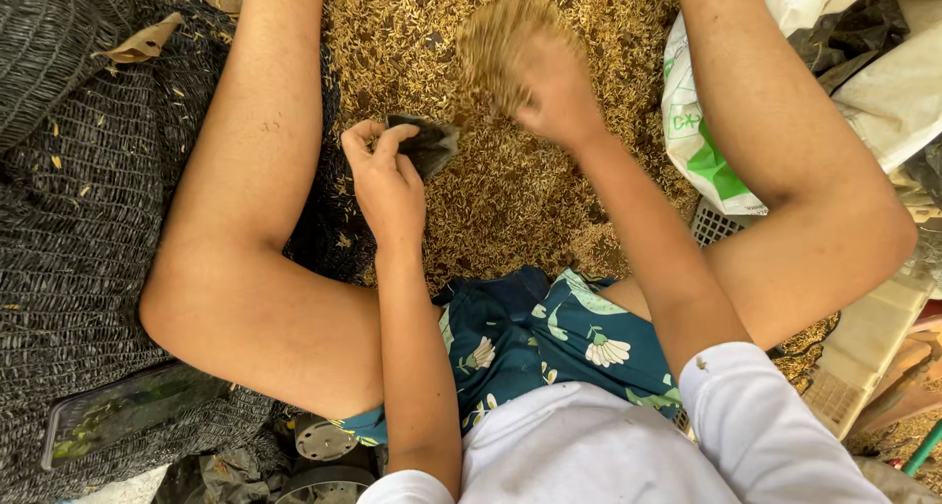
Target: The person sits cross-legged and uses a small metal mold to compress loose straw into round pellets. They repeatedly scoop straw into the mold, press it, and place the finished pellets into a nearby crate.
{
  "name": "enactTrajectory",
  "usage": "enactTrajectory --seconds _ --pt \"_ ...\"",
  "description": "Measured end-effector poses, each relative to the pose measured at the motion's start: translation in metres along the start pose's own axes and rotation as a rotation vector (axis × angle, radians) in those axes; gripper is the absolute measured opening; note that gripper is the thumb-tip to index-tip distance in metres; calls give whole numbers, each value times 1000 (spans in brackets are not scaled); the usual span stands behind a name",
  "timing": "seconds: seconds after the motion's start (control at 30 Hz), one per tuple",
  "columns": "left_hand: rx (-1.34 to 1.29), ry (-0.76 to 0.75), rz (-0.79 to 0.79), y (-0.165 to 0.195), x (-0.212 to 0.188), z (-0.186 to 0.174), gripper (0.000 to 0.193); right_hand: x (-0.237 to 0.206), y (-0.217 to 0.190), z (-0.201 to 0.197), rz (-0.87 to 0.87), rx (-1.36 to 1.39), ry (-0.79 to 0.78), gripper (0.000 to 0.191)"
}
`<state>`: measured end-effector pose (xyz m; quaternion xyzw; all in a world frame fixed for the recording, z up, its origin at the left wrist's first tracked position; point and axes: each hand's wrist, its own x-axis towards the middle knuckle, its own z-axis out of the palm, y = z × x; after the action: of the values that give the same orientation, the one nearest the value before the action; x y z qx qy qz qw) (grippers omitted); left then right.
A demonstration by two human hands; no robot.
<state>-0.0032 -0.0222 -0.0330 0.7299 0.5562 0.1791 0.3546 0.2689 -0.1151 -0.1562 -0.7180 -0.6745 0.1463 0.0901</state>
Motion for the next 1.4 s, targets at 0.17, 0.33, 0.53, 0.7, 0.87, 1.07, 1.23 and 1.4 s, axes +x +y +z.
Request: enactTrajectory --seconds 0.17,0.33,0.53,0.7,0.87,1.07,1.23,1.4 --pt "43 -34 66 -11 -1 8 41 12 -12 -30 574 251 -124 99" --pt "6 -23 108 -11 1 17 48 -22 -89 4 353 55 -347 119" --pt "141 -113 156 -1 -8 25 50 -54 -116 11 280 213 -183 78" --pt "191 -185 127 6 -22 29 58 -44 -114 -21 746 1142 105 60" --pt "192 -319 109 14 -31 40 54 -41 -137 -61 933 2040 271 46" --pt "-18 -316 211 4 -43 52 64 -42 -141 -51 933 2102 314 36" --pt "51 -377 98 -12 -41 65 53 -51 -125 -41 626 1591 150 37" --pt "-21 -283 153 -18 -40 68 60 -55 -122 -57 622 999 -14 40"
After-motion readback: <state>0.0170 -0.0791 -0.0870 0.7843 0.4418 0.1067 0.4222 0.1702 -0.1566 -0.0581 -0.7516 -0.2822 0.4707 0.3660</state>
